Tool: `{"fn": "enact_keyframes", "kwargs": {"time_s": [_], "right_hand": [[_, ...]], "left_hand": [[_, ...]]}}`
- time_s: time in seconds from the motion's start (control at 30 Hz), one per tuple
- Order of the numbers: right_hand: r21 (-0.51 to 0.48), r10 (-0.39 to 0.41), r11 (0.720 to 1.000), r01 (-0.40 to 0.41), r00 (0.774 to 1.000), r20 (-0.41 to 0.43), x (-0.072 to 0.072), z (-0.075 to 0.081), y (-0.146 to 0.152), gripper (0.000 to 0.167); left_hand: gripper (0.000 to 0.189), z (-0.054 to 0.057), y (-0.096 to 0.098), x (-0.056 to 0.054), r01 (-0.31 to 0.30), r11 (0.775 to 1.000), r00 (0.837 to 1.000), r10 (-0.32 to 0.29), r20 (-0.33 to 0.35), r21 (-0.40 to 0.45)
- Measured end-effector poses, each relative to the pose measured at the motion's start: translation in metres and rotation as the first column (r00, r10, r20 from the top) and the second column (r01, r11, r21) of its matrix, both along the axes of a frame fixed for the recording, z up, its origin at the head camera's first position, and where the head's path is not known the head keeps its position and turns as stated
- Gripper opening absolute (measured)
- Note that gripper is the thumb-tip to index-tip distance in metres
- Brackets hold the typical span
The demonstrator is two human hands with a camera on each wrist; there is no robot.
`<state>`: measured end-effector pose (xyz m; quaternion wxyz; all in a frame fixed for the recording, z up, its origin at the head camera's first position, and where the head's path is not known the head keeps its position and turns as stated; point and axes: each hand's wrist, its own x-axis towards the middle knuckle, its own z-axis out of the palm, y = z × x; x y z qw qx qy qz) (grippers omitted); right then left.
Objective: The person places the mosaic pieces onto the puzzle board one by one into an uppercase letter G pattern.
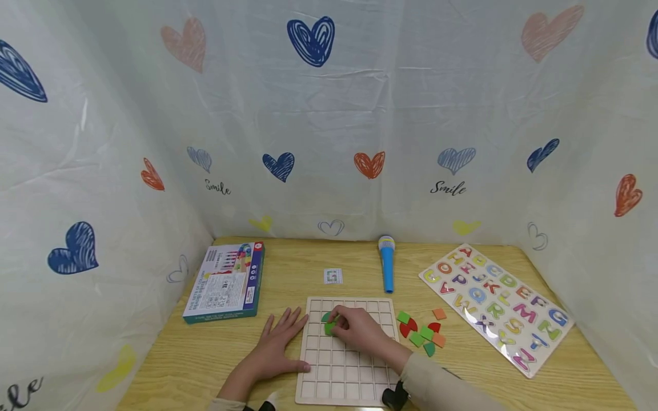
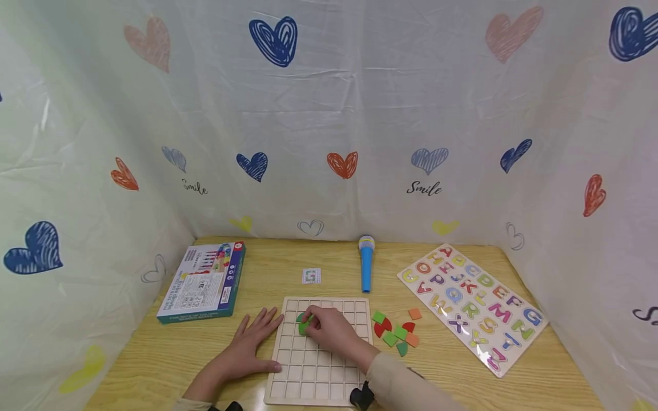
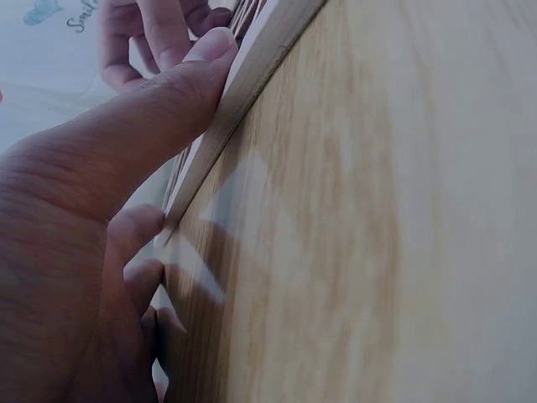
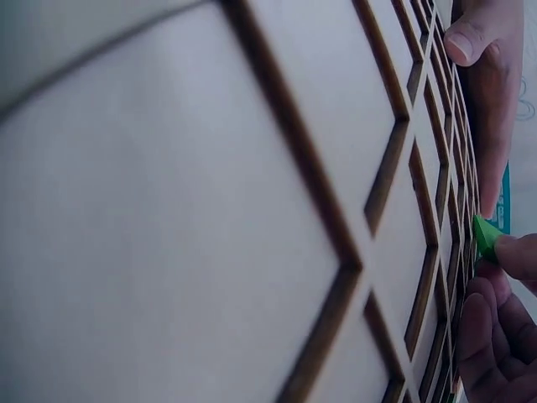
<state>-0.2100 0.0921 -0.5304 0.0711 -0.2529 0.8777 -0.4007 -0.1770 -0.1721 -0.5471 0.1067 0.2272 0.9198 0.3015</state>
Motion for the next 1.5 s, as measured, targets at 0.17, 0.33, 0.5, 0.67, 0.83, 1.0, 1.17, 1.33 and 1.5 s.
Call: {"fn": "enact_keyframes", "kwargs": {"time_s": [0.17,0.33,0.5,0.67,0.83,1.0,1.17,1.33,1.5], "right_hand": [[0.033,-0.009,0.999,0.009,1.000,-0.008,-0.001,0.001,-0.006,0.011],[0.069,-0.023,0.997,0.024,1.000,-0.014,-0.001,0.002,-0.010,0.012],[0.087,-0.007,0.996,0.007,1.000,-0.003,-0.001,0.002,-0.013,0.016],[0.088,-0.005,0.996,0.006,1.000,-0.008,0.000,0.002,-0.012,0.016],[0.091,-0.006,0.996,0.006,1.000,-0.008,0.000,0.001,-0.011,0.016],[0.097,-0.008,0.995,0.009,1.000,-0.010,-0.001,0.000,-0.011,0.017],[0.106,-0.029,0.994,0.030,1.000,-0.007,-0.002,-0.001,-0.010,0.026],[0.153,-0.016,0.988,0.017,1.000,-0.009,-0.004,0.000,-0.011,0.035],[0.184,-0.007,0.983,0.008,1.000,-0.010,-0.004,0.003,-0.012,0.037]], "left_hand": [[0.107,0.000,0.000,0.000,-0.002,1.000,1.000,0.002,-0.001,0.001],[0.107,0.000,0.000,0.000,-0.003,1.000,1.000,0.003,0.001,0.002],[0.107,0.002,0.001,0.001,-0.005,1.000,1.000,0.005,0.009,0.004],[0.107,0.003,0.001,0.001,-0.006,1.000,1.000,0.006,0.008,0.009],[0.106,0.003,0.001,0.002,-0.008,1.000,1.000,0.008,0.013,0.008],[0.107,0.002,0.001,0.001,-0.007,1.000,1.000,0.007,0.011,0.004],[0.107,0.002,0.001,0.001,-0.007,1.000,1.000,0.007,0.006,-0.001],[0.107,0.003,0.001,0.001,-0.008,1.000,1.000,0.008,0.005,-0.006],[0.107,0.003,0.001,0.001,-0.006,1.000,1.000,0.006,0.002,0.000]]}}
